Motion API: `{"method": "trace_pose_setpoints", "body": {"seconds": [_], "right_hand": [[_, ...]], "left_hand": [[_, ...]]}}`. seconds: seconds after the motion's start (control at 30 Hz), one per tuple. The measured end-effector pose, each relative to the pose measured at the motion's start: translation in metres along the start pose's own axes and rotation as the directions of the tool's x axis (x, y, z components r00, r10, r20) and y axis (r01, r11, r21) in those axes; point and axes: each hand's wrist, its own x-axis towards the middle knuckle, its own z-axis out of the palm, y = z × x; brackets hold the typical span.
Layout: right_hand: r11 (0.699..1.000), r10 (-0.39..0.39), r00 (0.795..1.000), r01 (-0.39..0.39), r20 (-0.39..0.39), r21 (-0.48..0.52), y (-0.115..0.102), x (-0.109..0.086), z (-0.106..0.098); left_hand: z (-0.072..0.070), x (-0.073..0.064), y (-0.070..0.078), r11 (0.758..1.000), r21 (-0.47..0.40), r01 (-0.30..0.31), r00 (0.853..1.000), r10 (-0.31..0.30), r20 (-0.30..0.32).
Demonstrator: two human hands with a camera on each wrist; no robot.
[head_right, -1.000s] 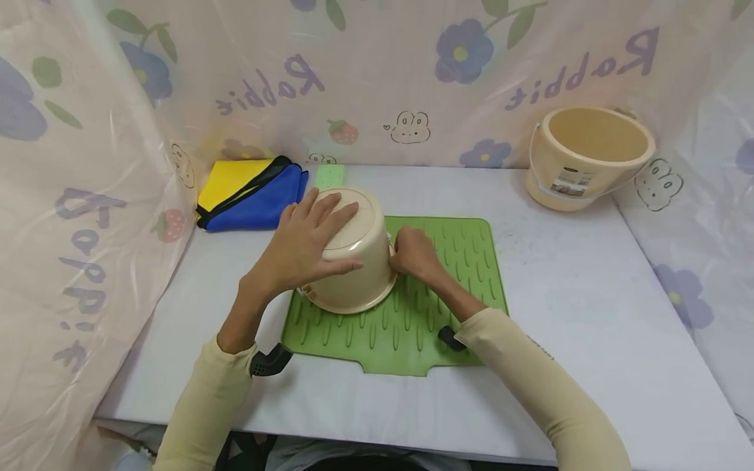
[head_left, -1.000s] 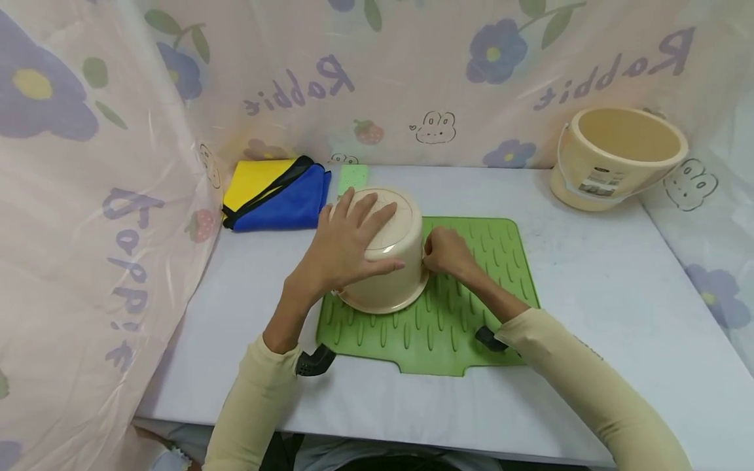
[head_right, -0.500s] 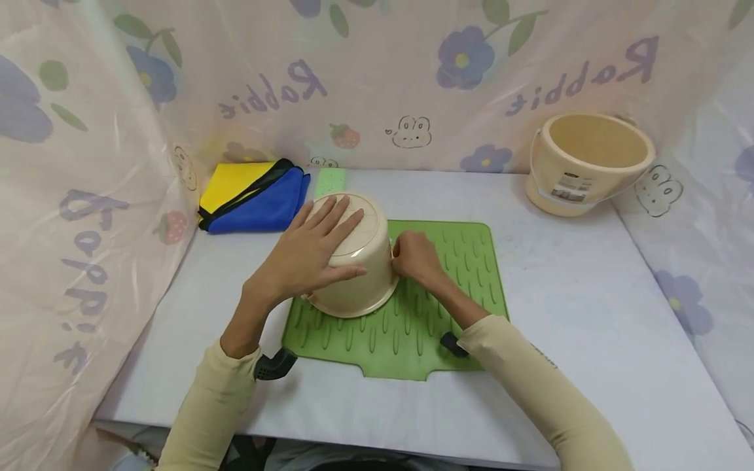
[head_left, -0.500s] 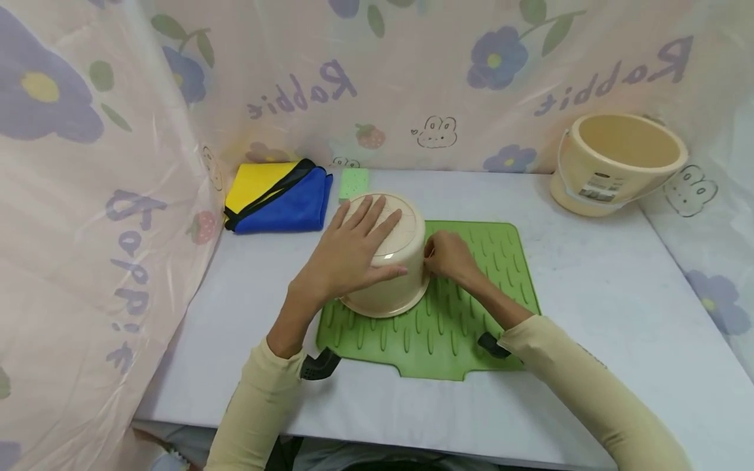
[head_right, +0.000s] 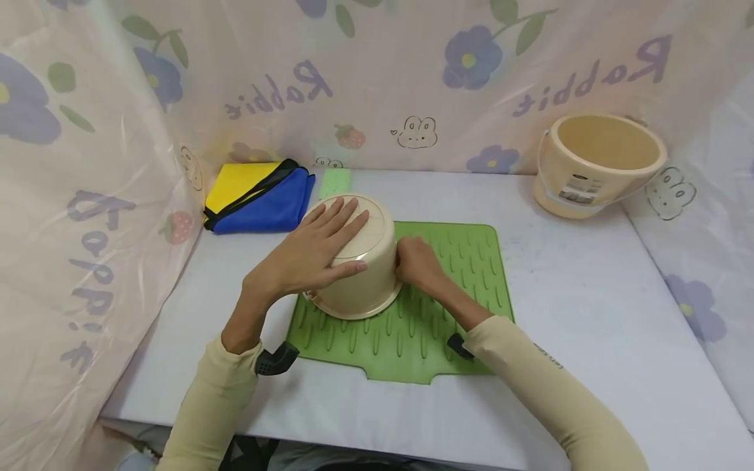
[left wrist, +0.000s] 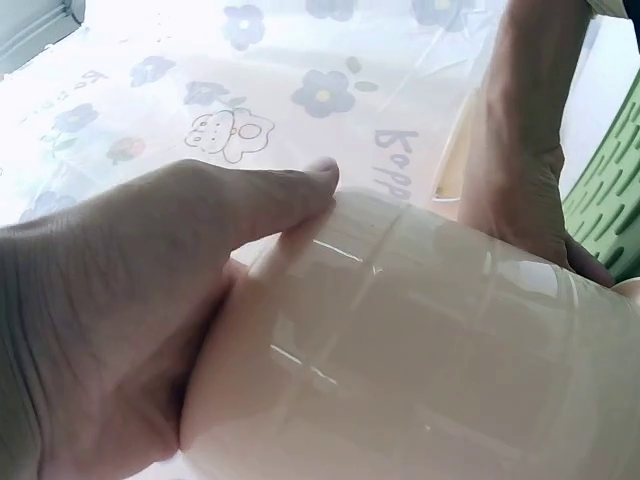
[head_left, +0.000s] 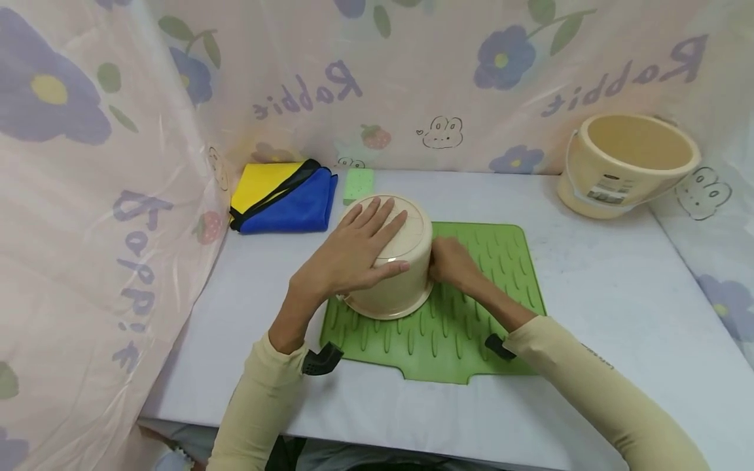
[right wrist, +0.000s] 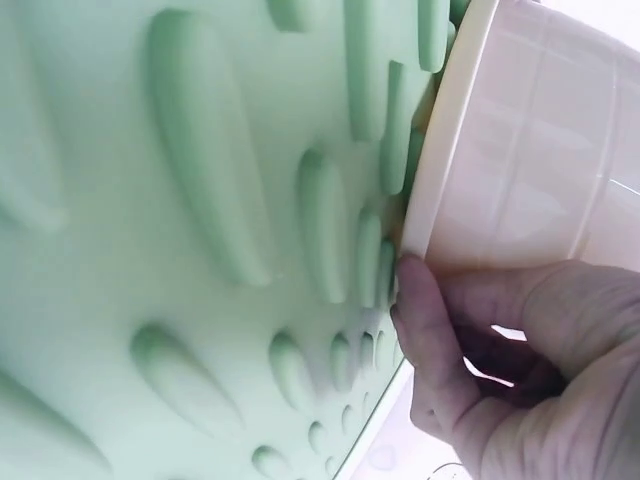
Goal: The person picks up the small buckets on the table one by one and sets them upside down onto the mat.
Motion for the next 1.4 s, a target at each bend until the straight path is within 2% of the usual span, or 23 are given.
{"method": "trace_pose_setpoints", "body": {"seconds": [0.43, 0.63, 0.77, 0.97, 1.17, 1.4], "right_hand": [[0.999, -0.038, 0.999, 0.037, 0.036, 0.034, 0.000, -0.002, -0.002], [0.997, 0.025, 0.996, -0.031, 0.087, 0.068, 0.000, 0.000, -0.006], [0.992, 0.089, 0.988, -0.099, 0.125, 0.076, 0.001, 0.000, -0.018], [0.976, 0.148, 0.987, -0.156, 0.065, 0.155, 0.004, 0.000, -0.042], [0.929, 0.222, 0.975, -0.208, -0.014, 0.306, 0.013, -0.007, -0.073], [0.847, 0.310, 0.942, -0.212, -0.127, 0.488, 0.038, -0.016, -0.110]], "left_hand": [[0.003, 0.000, 0.000, 0.999, 0.010, 0.042, 0.999, -0.042, -0.017], [0.000, -0.001, -0.001, 0.998, 0.009, 0.061, 0.998, -0.061, -0.004], [0.001, 0.000, 0.001, 0.998, 0.012, 0.060, 0.998, -0.060, 0.004], [0.001, -0.002, 0.000, 0.997, 0.024, 0.072, 0.997, -0.072, 0.010], [0.002, -0.004, -0.001, 0.997, 0.024, 0.074, 0.997, -0.074, 0.010], [0.001, -0.002, 0.002, 0.998, 0.023, 0.058, 0.998, -0.058, -0.001]]}}
